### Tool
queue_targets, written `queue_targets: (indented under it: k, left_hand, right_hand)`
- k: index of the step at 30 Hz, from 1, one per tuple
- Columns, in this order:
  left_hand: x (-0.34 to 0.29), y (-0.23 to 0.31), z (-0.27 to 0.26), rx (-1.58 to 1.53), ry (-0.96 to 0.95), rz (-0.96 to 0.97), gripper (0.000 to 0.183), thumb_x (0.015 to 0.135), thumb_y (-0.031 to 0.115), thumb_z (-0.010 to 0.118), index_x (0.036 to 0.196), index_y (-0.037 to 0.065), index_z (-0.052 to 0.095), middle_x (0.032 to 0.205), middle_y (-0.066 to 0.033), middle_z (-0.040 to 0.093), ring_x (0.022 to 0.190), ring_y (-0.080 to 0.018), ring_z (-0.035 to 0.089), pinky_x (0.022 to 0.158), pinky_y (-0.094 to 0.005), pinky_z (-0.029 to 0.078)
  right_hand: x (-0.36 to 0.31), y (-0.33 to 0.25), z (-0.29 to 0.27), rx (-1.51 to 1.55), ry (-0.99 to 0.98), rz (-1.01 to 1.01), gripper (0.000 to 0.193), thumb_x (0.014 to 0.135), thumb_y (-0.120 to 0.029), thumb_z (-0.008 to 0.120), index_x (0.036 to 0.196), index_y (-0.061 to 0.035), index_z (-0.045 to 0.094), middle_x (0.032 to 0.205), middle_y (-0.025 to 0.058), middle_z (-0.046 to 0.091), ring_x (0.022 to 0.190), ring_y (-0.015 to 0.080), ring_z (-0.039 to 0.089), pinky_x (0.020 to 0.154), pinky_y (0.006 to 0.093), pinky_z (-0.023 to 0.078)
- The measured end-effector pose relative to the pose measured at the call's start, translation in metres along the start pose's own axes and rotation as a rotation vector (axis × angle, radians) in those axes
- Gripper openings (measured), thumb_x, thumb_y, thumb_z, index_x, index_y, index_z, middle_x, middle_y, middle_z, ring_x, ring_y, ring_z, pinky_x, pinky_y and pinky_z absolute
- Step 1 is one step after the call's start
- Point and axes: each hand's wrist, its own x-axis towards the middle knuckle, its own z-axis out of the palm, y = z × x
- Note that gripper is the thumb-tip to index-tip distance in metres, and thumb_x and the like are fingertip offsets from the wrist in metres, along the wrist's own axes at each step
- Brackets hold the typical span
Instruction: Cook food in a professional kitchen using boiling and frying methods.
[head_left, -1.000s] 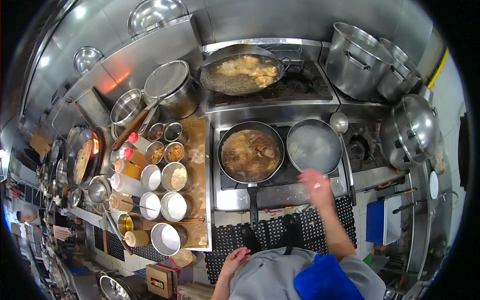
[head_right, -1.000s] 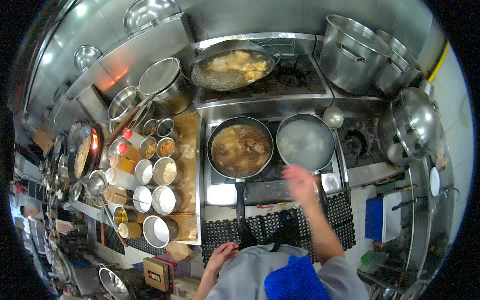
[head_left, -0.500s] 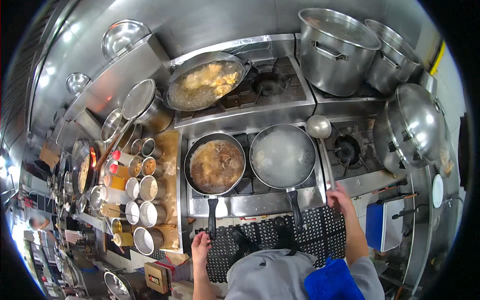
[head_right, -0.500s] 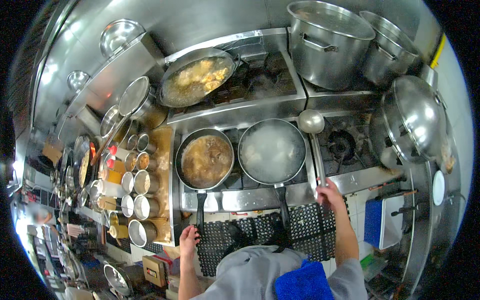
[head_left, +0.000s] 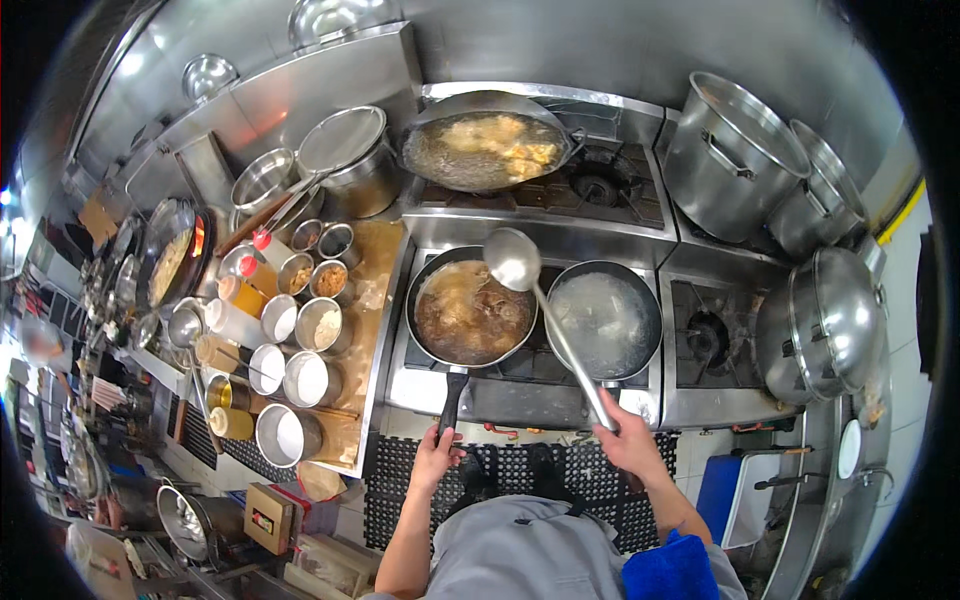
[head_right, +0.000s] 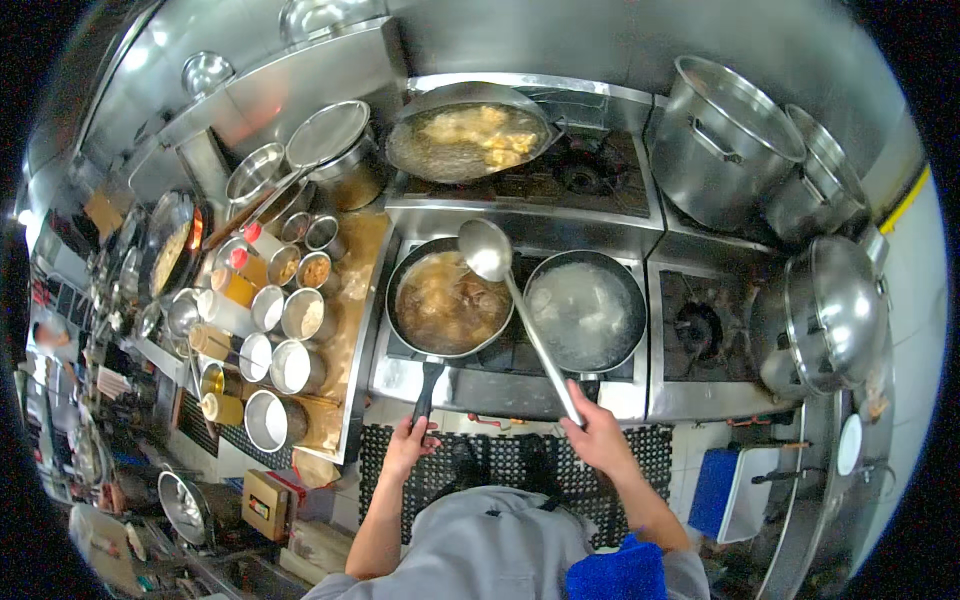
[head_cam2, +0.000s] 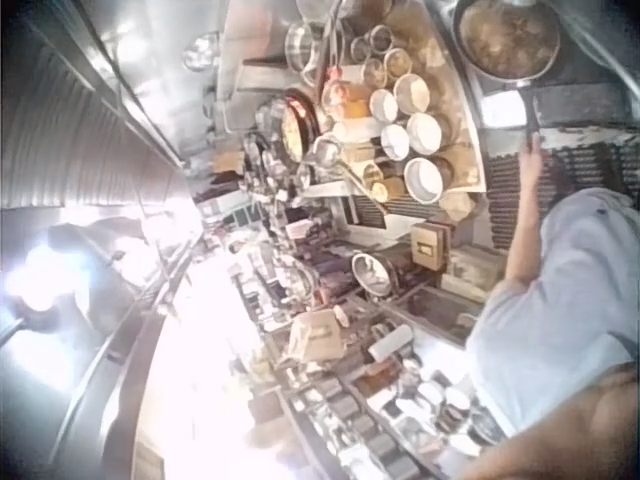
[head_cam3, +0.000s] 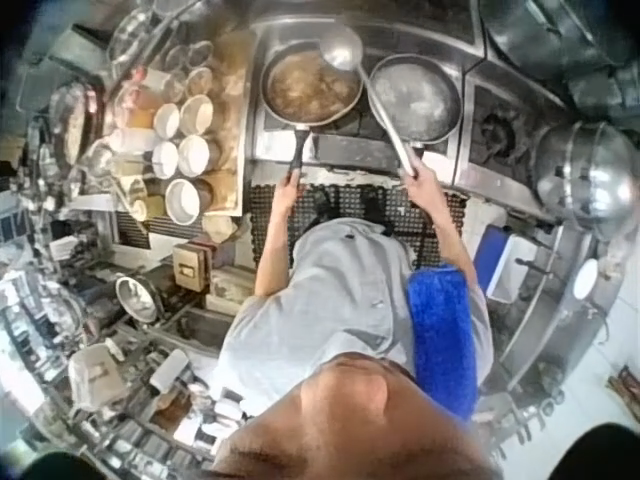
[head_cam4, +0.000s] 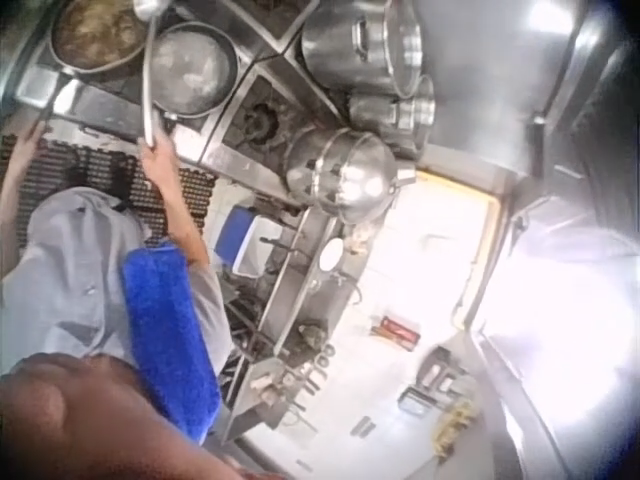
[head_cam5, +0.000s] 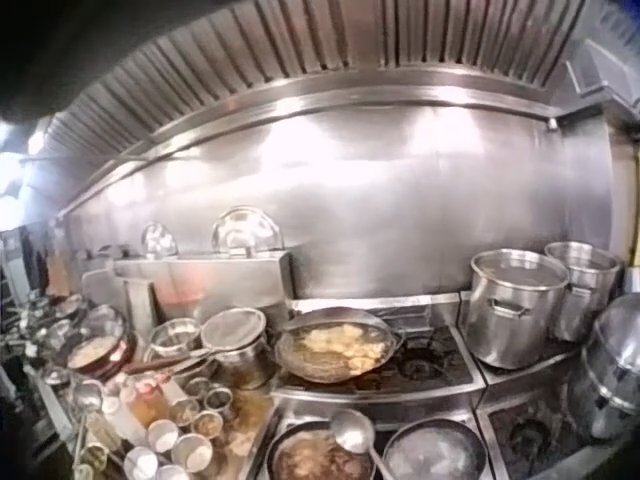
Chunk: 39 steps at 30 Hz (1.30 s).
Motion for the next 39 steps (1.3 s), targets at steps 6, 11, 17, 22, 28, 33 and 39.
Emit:
queue_targets:
  k: [6,11,17,22,28,33,39]
  left_hand:
    - [0.012,-0.006,-0.013,0.015,-0.160,-0.019,0.035,0.095,0.027,0.053,0.116,0.001,0.045,0.091,-0.0094,0.064,0.060,-0.0117,0.060,0.051,-0.0232,0.047]
    - [0.016,0.000,-0.014,-0.016,-0.232,0.015,0.033,0.094,0.027,0.055,0.113,0.001,0.045,0.087,-0.0081,0.063,0.061,-0.0123,0.061,0.054,-0.0242,0.051]
    - [0.026,0.009,-0.017,-0.005,-0.276,-0.024,0.031,0.094,0.025,0.055,0.109,0.000,0.045,0.084,-0.0072,0.062,0.061,-0.0142,0.062,0.051,-0.0243,0.050]
    - [0.027,0.010,-0.014,-0.008,-0.328,-0.025,0.034,0.094,0.027,0.055,0.108,-0.001,0.042,0.083,-0.0079,0.061,0.060,-0.0157,0.062,0.050,-0.0241,0.048]
    - [0.039,-0.002,-0.021,-0.020,-0.368,-0.027,0.036,0.094,0.026,0.054,0.112,-0.001,0.040,0.084,-0.0093,0.061,0.060,-0.0169,0.062,0.051,-0.0257,0.049]
    - [0.035,0.005,-0.016,-0.021,-0.379,-0.056,0.038,0.095,0.026,0.054,0.113,-0.003,0.037,0.084,-0.0096,0.061,0.059,-0.0172,0.062,0.051,-0.0261,0.050]
    - [0.036,0.008,-0.021,-0.005,-0.394,-0.070,0.040,0.095,0.026,0.054,0.116,-0.003,0.036,0.084,-0.0088,0.061,0.059,-0.0170,0.062,0.051,-0.0265,0.049]
  right_hand:
    - [0.027,-0.035,0.056,-0.164,-0.141,0.110,0.061,0.082,-0.006,0.060,0.139,-0.0038,0.037,0.105,0.0296,0.060,0.093,0.0356,0.062,0.079,0.0345,0.048]
    - [0.020,-0.026,0.082,-0.393,-0.133,0.137,0.064,0.082,-0.008,0.060,0.140,-0.0037,0.033,0.085,0.0279,0.059,0.081,0.0427,0.059,0.075,0.0423,0.047]
    - [0.032,-0.050,0.077,-0.490,-0.160,0.071,0.064,0.080,-0.006,0.060,0.139,-0.0037,0.034,0.087,0.0265,0.059,0.078,0.0412,0.058,0.074,0.0441,0.046]
    - [0.021,-0.043,0.088,-0.517,-0.142,0.179,0.064,0.080,-0.007,0.059,0.139,-0.0034,0.035,0.087,0.0269,0.059,0.079,0.0426,0.058,0.075,0.0454,0.046]
    - [0.032,-0.058,0.089,-0.542,-0.162,0.135,0.065,0.080,-0.008,0.058,0.139,-0.0025,0.033,0.084,0.0271,0.059,0.080,0.0432,0.058,0.076,0.0478,0.046]
    - [0.021,-0.049,0.111,-0.600,-0.135,0.190,0.062,0.080,-0.006,0.057,0.138,0.0003,0.034,0.088,0.0276,0.060,0.082,0.0439,0.059,0.075,0.0488,0.048]
    - [0.042,-0.053,0.102,-0.490,-0.096,0.155,0.059,0.080,-0.007,0.057,0.136,-0.0033,0.040,0.087,0.0282,0.061,0.082,0.0436,0.060,0.075,0.0493,0.047]
